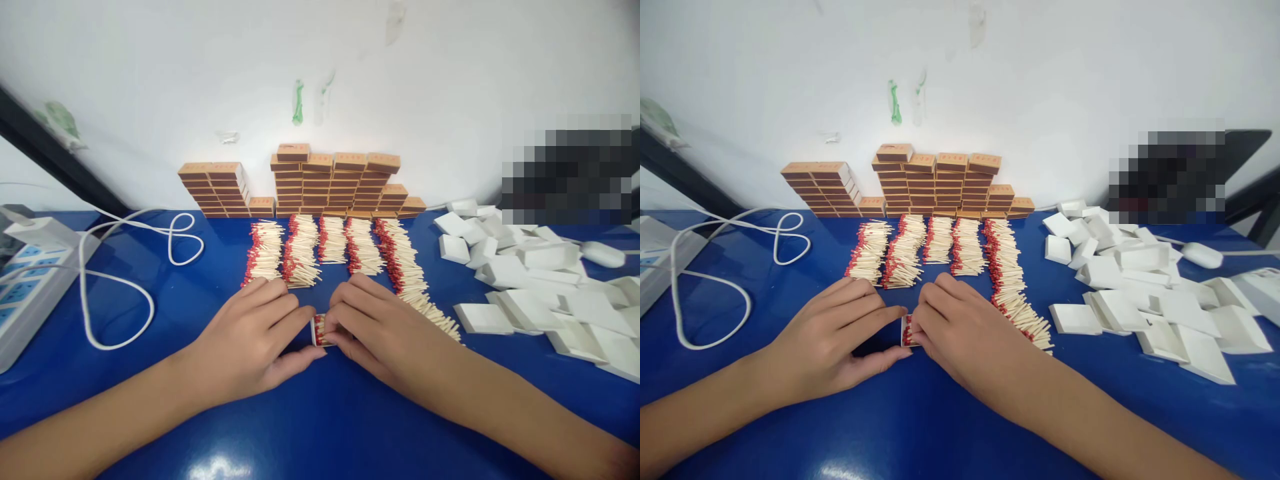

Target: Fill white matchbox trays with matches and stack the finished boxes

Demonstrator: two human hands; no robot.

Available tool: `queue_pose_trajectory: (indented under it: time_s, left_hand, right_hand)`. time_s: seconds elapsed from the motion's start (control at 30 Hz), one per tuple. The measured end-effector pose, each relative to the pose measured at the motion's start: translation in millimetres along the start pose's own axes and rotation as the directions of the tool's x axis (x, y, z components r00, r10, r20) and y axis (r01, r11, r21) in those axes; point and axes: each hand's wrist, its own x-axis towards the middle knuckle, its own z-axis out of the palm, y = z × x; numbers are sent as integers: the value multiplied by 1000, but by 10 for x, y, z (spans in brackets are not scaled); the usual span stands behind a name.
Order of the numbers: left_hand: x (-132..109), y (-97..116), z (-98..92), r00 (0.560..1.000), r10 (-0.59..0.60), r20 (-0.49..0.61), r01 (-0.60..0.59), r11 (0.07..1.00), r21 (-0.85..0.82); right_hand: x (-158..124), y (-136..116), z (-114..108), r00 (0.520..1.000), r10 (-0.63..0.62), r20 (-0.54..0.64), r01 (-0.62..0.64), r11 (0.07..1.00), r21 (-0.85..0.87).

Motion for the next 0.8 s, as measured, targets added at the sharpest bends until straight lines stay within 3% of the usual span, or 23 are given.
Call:
queue_pose_trajectory:
  time_s: [0.23,0.33,0.8]
  left_hand:
    - [-20,-54,10,998,-56,-11,56,998,41]
    - [-23,-61,13,998,-55,-16,56,998,41]
    - [-11,-49,-6,999,-46,-26,48,997,61]
  right_hand:
    - [-137,508,-127,977,187,-102,-197,975,-99]
    - [-185,701,-129,973,218,-77,-226,966,-128]
    - [-199,720,-94,970,240,-39,-243,959,-147]
